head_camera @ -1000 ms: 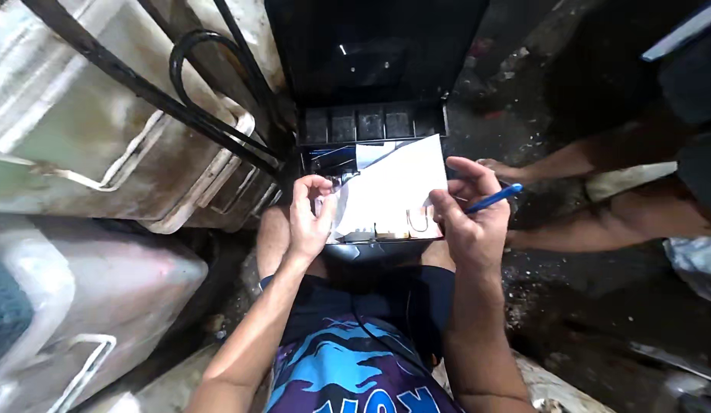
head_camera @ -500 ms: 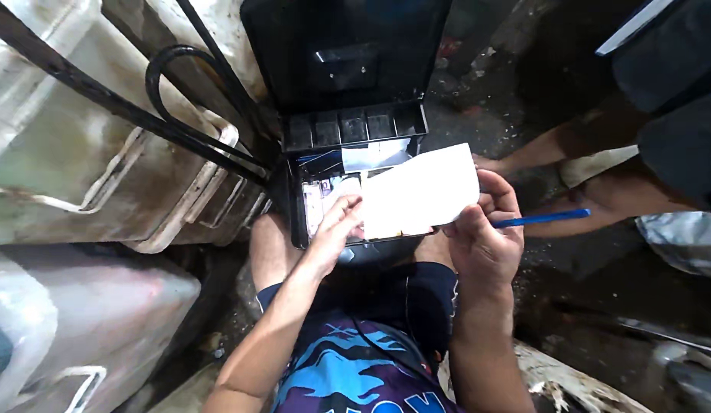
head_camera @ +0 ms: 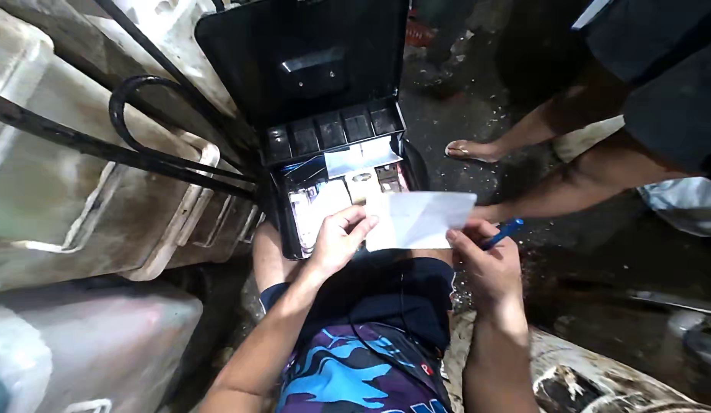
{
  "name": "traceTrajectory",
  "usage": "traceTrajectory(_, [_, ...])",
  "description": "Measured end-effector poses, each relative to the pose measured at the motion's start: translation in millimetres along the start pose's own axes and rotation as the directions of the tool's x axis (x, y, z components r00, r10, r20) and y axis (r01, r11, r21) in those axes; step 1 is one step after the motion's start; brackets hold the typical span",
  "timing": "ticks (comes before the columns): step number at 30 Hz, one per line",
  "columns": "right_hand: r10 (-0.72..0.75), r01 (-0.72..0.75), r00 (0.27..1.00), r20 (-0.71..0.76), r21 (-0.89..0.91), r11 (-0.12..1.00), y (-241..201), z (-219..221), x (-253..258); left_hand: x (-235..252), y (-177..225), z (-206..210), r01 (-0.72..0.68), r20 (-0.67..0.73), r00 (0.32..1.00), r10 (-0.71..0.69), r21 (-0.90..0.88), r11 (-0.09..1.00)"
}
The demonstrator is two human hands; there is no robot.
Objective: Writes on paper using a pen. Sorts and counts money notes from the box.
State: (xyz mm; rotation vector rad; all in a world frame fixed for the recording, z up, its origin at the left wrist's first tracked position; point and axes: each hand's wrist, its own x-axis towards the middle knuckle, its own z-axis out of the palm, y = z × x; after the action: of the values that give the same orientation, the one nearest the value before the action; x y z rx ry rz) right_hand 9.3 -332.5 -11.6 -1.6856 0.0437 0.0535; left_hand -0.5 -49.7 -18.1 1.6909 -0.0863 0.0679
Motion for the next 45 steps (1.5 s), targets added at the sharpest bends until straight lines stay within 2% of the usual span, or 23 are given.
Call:
traceTrajectory(2, [0.009, -0.011, 0.993, -0.121, -0.011, 1.000, 2, -5, -3, 11, 4, -16, -0.047, -0.060, 0.996, 0.072, 0.352, 0.935])
traceTrajectory(4, [0.038, -0.029, 0.972, -0.231, 0.045, 0.999, 1, -9, -4, 24, 14, -31, 0.047, -0.091, 0.995, 0.027, 0.718, 0.695])
traceTrajectory(6, [0.056, -0.033, 0.959, -0.277, 0.088, 0.996, 0, -13, -2, 45, 20, -35, 0.154, -0.116, 0.987, -0.110, 0.878, 0.453])
traceTrajectory(8, [0.045, -0.015, 0.955, -0.294, 0.103, 0.995, -4, -14, 1, 66, 16, -33, 0.197, -0.138, 0.969, -0.204, 0.931, 0.307])
traceTrajectory(10, [0.035, 0.000, 0.956, -0.291, 0.121, 0.993, -8, -12, 2, 72, 11, -29, 0.184, -0.140, 0.973, -0.185, 0.951, 0.248])
traceTrajectory(11, [0.041, 0.001, 0.957, -0.286, 0.144, 0.990, -10, -11, 3, 69, 12, -26, 0.169, -0.137, 0.981, -0.138, 0.952, 0.256])
traceTrajectory(14, [0.121, -0.032, 0.968, -0.221, 0.366, 0.930, -18, -8, 4, 43, 20, -19, 0.057, -0.099, 0.991, 0.089, 0.920, 0.387])
traceTrajectory(17, [0.170, -0.117, 0.985, -0.026, 0.626, 0.771, -25, -5, 9, 20, 19, -9, -0.107, -0.087, 0.933, 0.349, 0.859, 0.500])
traceTrajectory(19, [0.197, -0.170, 0.980, 0.035, 0.662, 0.730, -27, 4, 14, 7, 14, 1, -0.201, -0.117, 0.886, 0.449, 0.775, 0.599])
traceTrajectory(20, [0.215, -0.192, 0.976, 0.042, 0.637, 0.746, -27, 10, 17, 0, 11, 5, -0.247, -0.143, 0.869, 0.474, 0.705, 0.665])
traceTrajectory(23, [0.200, -0.212, 0.976, 0.081, 0.543, 0.813, -25, 31, 22, -16, 1, 15, -0.329, -0.278, 0.848, 0.451, 0.391, 0.860])
traceTrajectory(27, [0.188, -0.208, 0.978, 0.087, 0.434, 0.876, -28, 56, 24, -31, -2, 17, -0.323, -0.415, 0.848, 0.331, 0.091, 0.942])
traceTrajectory(32, [0.207, -0.259, 0.965, 0.159, 0.506, 0.823, -37, 71, 29, -37, -4, 5, -0.357, -0.435, 0.853, 0.288, -0.082, 0.931])
traceTrajectory(34, [0.201, -0.247, 0.969, 0.147, 0.494, 0.834, -40, 75, 31, -39, -5, 2, -0.376, -0.403, 0.883, 0.242, -0.297, 0.877])
traceTrajectory(36, [0.157, -0.198, 0.979, 0.127, 0.461, 0.865, -43, 75, 31, -38, -3, -3, -0.324, -0.359, 0.924, 0.132, -0.553, 0.767])
traceTrajectory(37, [0.141, -0.179, 0.983, 0.118, 0.439, 0.880, -45, 74, 31, -36, -1, -7, -0.261, -0.308, 0.949, 0.064, -0.659, 0.705])
traceTrajectory(39, [0.118, -0.149, 0.988, 0.103, 0.383, 0.912, -48, 70, 32, -29, 2, -19, -0.081, -0.114, 0.993, -0.018, -0.798, 0.597])
traceTrajectory(41, [0.086, -0.118, 0.990, 0.111, 0.316, 0.941, -49, 66, 34, -20, 3, -28, 0.094, 0.109, 0.994, -0.001, -0.851, 0.518])
traceTrajectory(43, [0.050, -0.080, 0.990, 0.132, 0.237, 0.968, -50, 63, 37, -13, 3, -33, 0.181, 0.233, 0.972, 0.034, -0.835, 0.519])
traceTrajectory(45, [0.042, -0.064, 0.991, 0.125, 0.171, 0.983, -51, 61, 39, -8, 9, -35, 0.208, 0.255, 0.967, -0.009, -0.769, 0.605])
